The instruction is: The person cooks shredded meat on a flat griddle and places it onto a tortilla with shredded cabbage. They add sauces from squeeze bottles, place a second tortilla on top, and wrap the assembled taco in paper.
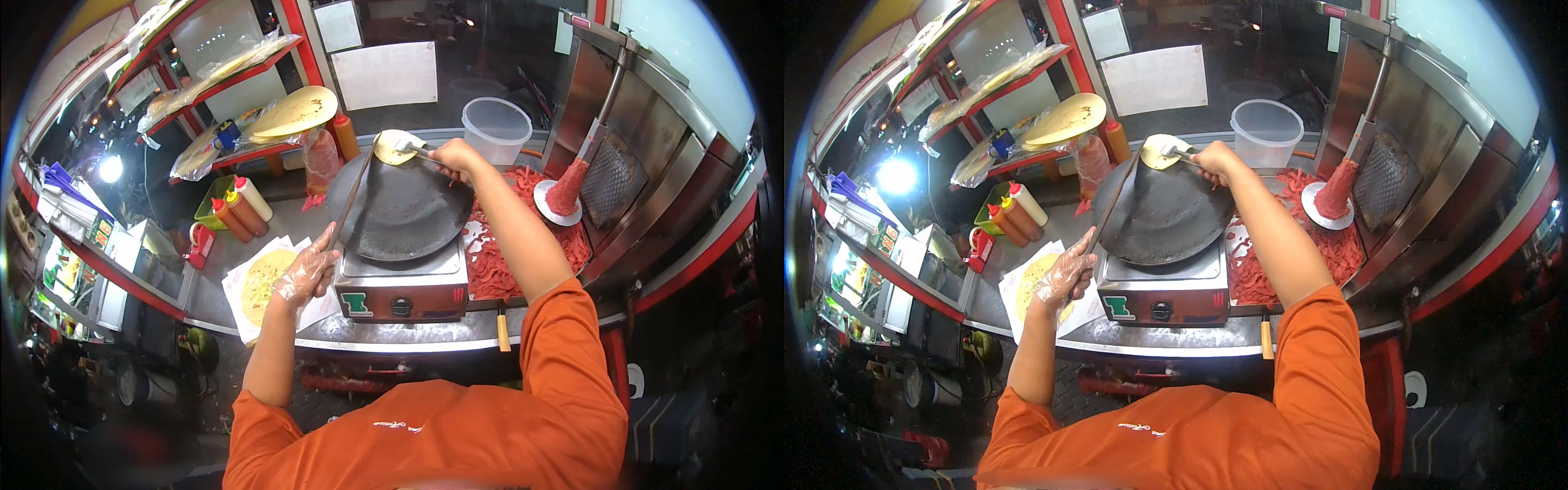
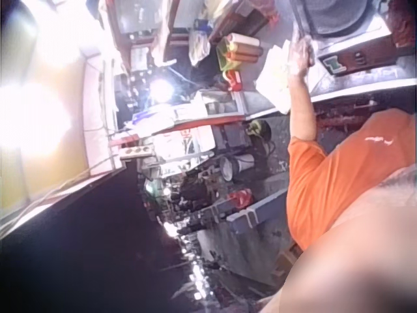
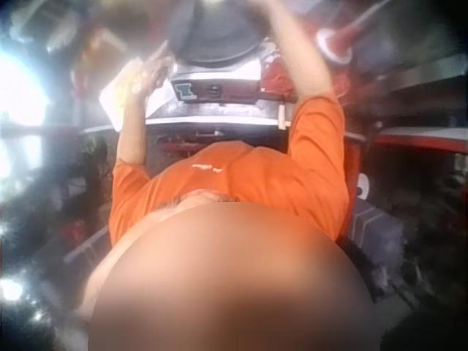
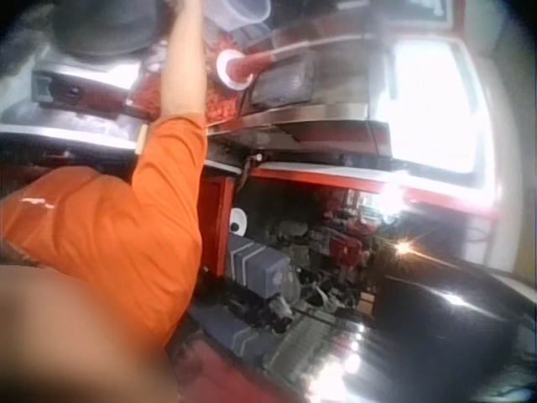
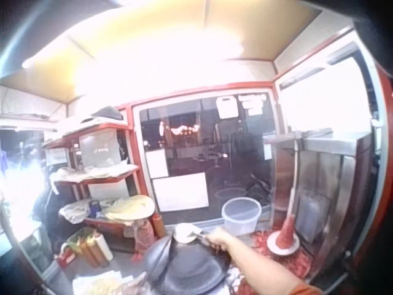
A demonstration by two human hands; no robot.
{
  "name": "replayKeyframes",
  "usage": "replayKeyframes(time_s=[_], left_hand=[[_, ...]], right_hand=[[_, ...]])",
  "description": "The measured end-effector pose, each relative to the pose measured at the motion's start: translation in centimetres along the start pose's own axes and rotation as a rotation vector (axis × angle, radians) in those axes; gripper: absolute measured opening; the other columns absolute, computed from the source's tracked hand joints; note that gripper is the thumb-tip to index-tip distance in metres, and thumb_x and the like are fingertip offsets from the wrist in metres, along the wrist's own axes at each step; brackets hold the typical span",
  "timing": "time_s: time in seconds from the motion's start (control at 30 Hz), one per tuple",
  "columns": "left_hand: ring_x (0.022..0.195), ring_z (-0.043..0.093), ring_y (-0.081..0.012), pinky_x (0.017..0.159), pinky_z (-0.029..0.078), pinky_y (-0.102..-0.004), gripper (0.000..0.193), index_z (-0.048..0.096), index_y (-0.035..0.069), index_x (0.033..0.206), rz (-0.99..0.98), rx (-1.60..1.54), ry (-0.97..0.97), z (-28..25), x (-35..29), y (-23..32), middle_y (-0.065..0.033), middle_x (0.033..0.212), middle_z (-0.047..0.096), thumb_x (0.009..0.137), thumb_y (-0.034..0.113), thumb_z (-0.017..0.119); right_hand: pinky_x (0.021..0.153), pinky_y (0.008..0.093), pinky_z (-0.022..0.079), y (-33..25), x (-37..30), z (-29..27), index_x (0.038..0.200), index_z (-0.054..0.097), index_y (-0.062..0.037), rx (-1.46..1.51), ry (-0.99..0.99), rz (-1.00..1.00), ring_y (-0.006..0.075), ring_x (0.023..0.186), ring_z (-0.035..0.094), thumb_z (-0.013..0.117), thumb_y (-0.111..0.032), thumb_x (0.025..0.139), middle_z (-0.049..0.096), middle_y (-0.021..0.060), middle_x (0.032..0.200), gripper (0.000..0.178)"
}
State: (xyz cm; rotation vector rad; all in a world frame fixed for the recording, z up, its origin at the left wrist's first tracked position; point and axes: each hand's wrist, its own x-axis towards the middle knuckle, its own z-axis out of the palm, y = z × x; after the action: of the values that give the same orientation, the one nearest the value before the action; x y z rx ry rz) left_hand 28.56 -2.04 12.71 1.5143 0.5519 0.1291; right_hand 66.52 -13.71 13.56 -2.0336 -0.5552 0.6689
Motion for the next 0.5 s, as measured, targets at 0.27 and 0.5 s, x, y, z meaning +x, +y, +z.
replayKeyframes(time_s=[0.27,0.5], left_hand=[[0.041,0.032,-0.0054,0.036,0.026,-0.0219,0.075,0.022,0.012,0.160,0.013,-0.349,-0.020,-4.1,-10.4,-5.9,0.0037,0.058,0.035,0.097,0.024,0.061],[0.036,0.032,-0.0076,0.031,0.024,-0.0231,0.076,0.026,0.020,0.158,-0.047,-0.596,-0.059,-11.0,-17.5,-11.0,-0.0012,0.063,0.039,0.094,0.023,0.066]], right_hand=[[0.058,0.0361,0.050,-1.2,-4.1,-4.3,0.114,0.075,-0.0092,-0.361,0.133,-0.371,0.0151,0.055,0.057,0.066,-0.020,0.092,0.065,0.0059,0.073,0.025],[0.070,0.0359,0.050,4.1,-16.1,-8.5,0.114,0.074,-0.0062,-0.542,0.305,-0.302,0.0186,0.069,0.061,0.066,-0.016,0.092,0.066,0.0088,0.074,0.026]])
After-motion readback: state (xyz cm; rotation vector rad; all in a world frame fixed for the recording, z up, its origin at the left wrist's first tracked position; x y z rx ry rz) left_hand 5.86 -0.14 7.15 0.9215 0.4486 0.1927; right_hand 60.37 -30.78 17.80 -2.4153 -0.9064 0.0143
